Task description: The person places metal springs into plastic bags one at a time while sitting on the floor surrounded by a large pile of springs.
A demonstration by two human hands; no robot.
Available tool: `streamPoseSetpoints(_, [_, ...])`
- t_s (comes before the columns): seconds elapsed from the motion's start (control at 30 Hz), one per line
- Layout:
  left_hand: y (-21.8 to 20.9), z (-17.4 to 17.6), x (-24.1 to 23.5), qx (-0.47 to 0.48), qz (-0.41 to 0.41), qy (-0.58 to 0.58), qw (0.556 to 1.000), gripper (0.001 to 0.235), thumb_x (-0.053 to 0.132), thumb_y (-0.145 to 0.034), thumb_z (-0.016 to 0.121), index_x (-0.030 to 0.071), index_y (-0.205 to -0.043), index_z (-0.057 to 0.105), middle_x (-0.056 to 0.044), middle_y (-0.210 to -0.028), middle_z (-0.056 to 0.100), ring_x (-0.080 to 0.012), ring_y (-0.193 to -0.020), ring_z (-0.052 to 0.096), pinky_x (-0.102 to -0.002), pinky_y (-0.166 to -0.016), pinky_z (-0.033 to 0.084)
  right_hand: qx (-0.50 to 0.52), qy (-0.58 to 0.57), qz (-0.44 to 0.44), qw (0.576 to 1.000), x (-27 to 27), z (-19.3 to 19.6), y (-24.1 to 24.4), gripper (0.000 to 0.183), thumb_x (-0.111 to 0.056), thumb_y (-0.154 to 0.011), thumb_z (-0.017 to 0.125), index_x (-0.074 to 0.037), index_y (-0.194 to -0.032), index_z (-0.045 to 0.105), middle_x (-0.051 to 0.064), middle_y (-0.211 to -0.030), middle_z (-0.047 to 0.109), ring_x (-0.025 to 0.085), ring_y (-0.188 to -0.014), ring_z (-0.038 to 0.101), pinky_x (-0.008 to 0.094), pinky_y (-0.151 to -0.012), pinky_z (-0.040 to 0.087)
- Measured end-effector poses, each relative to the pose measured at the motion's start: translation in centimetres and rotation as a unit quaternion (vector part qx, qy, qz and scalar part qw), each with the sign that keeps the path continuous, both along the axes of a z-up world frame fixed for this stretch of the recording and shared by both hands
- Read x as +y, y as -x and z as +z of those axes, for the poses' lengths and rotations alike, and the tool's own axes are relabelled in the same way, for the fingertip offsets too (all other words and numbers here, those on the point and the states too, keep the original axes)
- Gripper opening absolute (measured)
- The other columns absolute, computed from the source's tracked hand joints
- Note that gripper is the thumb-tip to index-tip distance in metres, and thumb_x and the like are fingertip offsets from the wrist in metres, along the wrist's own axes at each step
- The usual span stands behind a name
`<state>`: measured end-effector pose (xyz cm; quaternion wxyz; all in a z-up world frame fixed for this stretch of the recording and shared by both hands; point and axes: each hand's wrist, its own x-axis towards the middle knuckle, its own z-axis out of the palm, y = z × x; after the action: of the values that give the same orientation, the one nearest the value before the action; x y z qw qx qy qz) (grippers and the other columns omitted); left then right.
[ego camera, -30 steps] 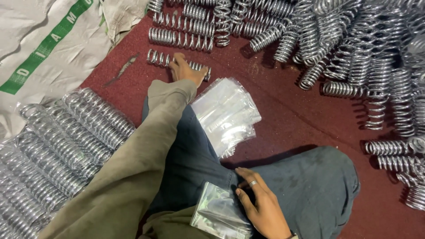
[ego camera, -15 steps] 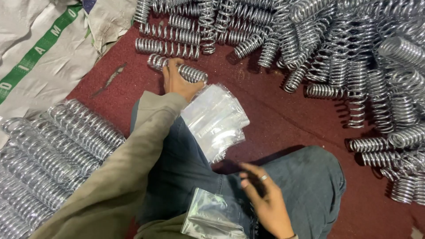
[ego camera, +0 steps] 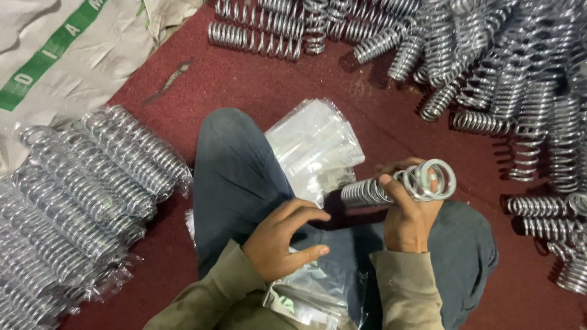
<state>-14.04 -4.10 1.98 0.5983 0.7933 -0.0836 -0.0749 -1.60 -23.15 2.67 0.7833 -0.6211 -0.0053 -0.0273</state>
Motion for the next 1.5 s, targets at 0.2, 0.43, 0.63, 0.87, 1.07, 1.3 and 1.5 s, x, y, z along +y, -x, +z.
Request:
streamPoseSetpoints(0.2, [2.4, -4.2, -1.2, -0.150, -0.058, -0.207, 0.965, 0.011, 0.024, -0.093, 0.065, 0.016, -0.088, 0.061, -0.005, -0.101, 0.059, -0.0279, -0.096, 0.053, -0.045, -0.084, 0.038, 0.132, 0.153, 0.009, 0.979, -0.1, -3.2, 1.2, 0.025, 0.004, -0.075, 0.078, -0.006, -0.095, 0.066, 0.010, -0.094, 0.070, 0.020, -0.081, 0.069, 0.034, -0.037, 0.062])
streamPoseSetpoints(0.43, [0.5, -0.3, -0.6, -0.038, -0.014, -0.076, 0.996, 0.017, 0.027, -0.107, 0.050, 0.017, -0.099, 0.061, 0.000, -0.087, 0.066, -0.0216, -0.079, 0.057, -0.040, -0.079, 0.043, 0.059, 0.194, 0.042, 0.978, -1.0, -2.3, 1.1, 0.035, -0.001, -0.076, 0.085, -0.013, -0.102, 0.065, 0.005, -0.099, 0.073, 0.015, -0.095, 0.071, 0.029, -0.089, 0.057])
streamPoseSetpoints(0.63, [-0.6, 1.0, -1.5, -0.147, 0.138, 0.042, 0.979, 0.009, 0.013, -0.106, 0.056, 0.008, -0.105, 0.062, -0.007, -0.094, 0.062, -0.0201, -0.066, 0.048, -0.044, -0.064, 0.044, -0.034, 0.234, 0.024, 0.971, -1.6, 3.9, 2.6, 0.054, -0.003, -0.080, 0.082, -0.008, -0.127, 0.056, 0.012, -0.130, 0.063, 0.021, -0.121, 0.060, 0.032, -0.101, 0.051])
streamPoseSetpoints(0.87, [-2.6, 5.0, -2.6, -0.269, 0.128, -0.041, 0.954, 0.009, 0.019, -0.099, 0.069, 0.011, -0.095, 0.067, -0.001, -0.074, 0.068, -0.0145, -0.052, 0.058, -0.030, -0.052, 0.045, -0.058, 0.242, 0.098, 0.964, -2.2, 8.8, 7.6, 0.028, -0.018, -0.085, 0.073, 0.000, -0.105, 0.066, 0.011, -0.099, 0.066, 0.020, -0.093, 0.066, 0.031, -0.089, 0.052])
streamPoseSetpoints(1.07, [-1.3, 5.2, -6.1, 0.230, 0.091, 0.452, 0.857, 0.028, 0.020, -0.104, 0.056, 0.002, -0.126, 0.055, -0.010, -0.065, 0.054, -0.0124, -0.030, 0.040, -0.026, -0.029, 0.034, -0.091, 0.226, -0.095, 0.965, -3.5, 4.7, 9.6, 0.029, -0.018, -0.107, 0.054, -0.002, -0.084, 0.060, 0.004, -0.067, 0.050, 0.010, -0.062, 0.045, 0.023, -0.063, 0.037])
streamPoseSetpoints(1.3, [-0.7, 3.1, -11.0, 0.102, 0.131, 0.384, 0.908, 0.018, 0.014, -0.094, 0.075, 0.000, -0.097, 0.065, -0.015, -0.118, 0.058, -0.0111, -0.043, 0.049, -0.023, -0.038, 0.045, 0.057, 0.211, -0.064, 0.974, -5.1, 2.6, 10.6, 0.020, -0.021, -0.093, 0.073, -0.010, -0.085, 0.058, 0.001, -0.070, 0.052, 0.010, -0.062, 0.047, 0.026, -0.057, 0.038])
streamPoseSetpoints(1.5, [-1.6, 1.0, -7.9, 0.179, -0.150, 0.337, 0.912, 0.042, 0.044, -0.105, 0.053, 0.003, -0.110, 0.061, -0.005, -0.078, 0.062, -0.0119, -0.076, 0.060, -0.028, -0.079, 0.050, 0.083, -0.060, 0.079, 0.992, -8.0, -0.2, 9.0, 0.017, -0.011, -0.099, 0.064, -0.003, -0.089, 0.054, 0.007, -0.058, 0.045, 0.016, -0.049, 0.046, 0.029, -0.048, 0.039])
